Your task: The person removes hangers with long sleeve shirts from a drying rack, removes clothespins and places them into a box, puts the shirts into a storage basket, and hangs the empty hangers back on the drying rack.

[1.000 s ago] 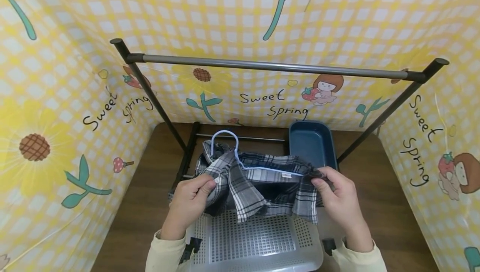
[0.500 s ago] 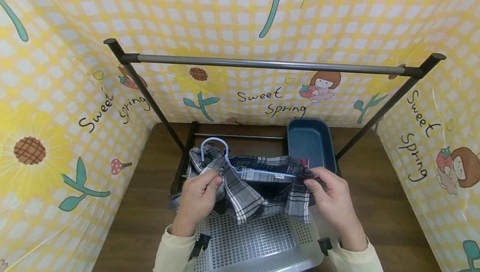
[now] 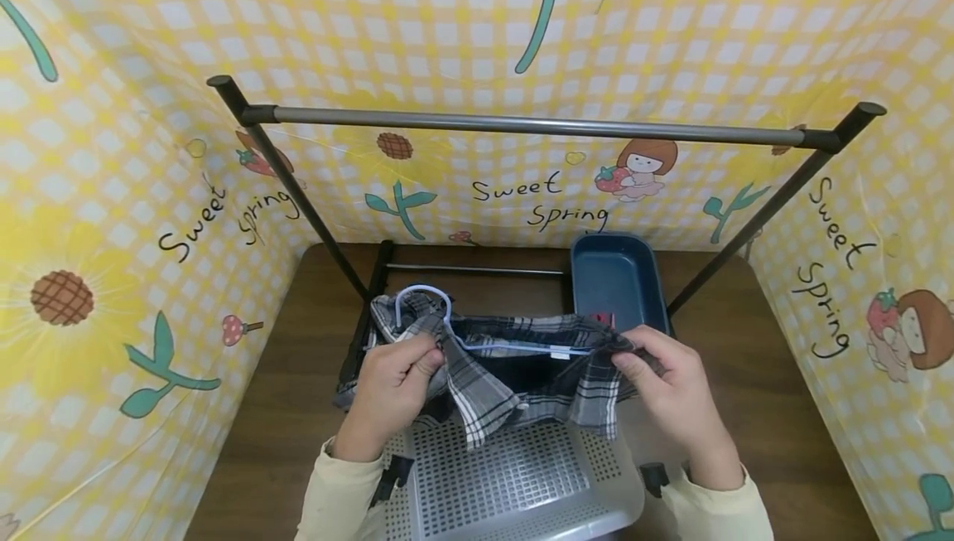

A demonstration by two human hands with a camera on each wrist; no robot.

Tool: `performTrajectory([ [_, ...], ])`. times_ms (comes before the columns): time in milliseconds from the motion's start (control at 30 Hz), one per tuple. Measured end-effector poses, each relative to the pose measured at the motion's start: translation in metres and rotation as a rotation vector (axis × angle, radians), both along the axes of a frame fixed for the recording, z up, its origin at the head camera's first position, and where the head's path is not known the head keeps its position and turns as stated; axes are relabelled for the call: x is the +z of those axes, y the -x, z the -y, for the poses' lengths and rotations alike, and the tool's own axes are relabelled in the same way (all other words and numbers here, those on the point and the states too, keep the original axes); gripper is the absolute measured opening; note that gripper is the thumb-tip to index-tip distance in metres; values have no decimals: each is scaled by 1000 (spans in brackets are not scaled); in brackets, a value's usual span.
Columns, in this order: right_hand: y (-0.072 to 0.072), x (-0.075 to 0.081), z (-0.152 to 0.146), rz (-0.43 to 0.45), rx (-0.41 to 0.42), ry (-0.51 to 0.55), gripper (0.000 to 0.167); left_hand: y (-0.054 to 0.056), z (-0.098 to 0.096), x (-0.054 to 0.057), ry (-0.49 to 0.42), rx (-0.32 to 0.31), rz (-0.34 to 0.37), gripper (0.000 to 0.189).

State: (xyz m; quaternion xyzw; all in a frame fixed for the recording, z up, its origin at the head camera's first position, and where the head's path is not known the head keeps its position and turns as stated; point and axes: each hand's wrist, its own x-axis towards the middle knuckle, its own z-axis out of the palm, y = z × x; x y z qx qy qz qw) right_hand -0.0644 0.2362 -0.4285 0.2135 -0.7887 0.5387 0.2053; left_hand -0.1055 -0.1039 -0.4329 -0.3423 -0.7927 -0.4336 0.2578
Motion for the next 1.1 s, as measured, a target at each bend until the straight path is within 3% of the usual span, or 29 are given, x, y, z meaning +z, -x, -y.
performTrajectory([
  [133,2,6,-10,5,23,-10,9,1,5,2,21,-41,3,37],
  [267,5,8,-15,-16,-24,-45,25,1,6,6,23,-147,-10,38],
  [367,8,7,-17,-31,-89,-73,30,2,3,8,-4,-251,-50,38],
  [500,13,4,-20,-19,-106,-84,29,4,-1,7,-59,-306,-113,36],
  [600,19,1,-21,10,-67,-54,29,4,-1,6,-80,-279,-155,37],
  [733,26,-4,-21,26,-50,-3,27,2,-2,5,-71,-266,-147,37],
  [900,27,-6,-19,52,-100,95,16,2,0,7,-20,-176,-67,35],
  [1033,24,-10,-16,43,-170,165,8,4,4,6,-54,-84,-28,34],
  [1100,23,-14,-12,-4,-233,251,6,5,6,6,-75,-59,-19,34],
])
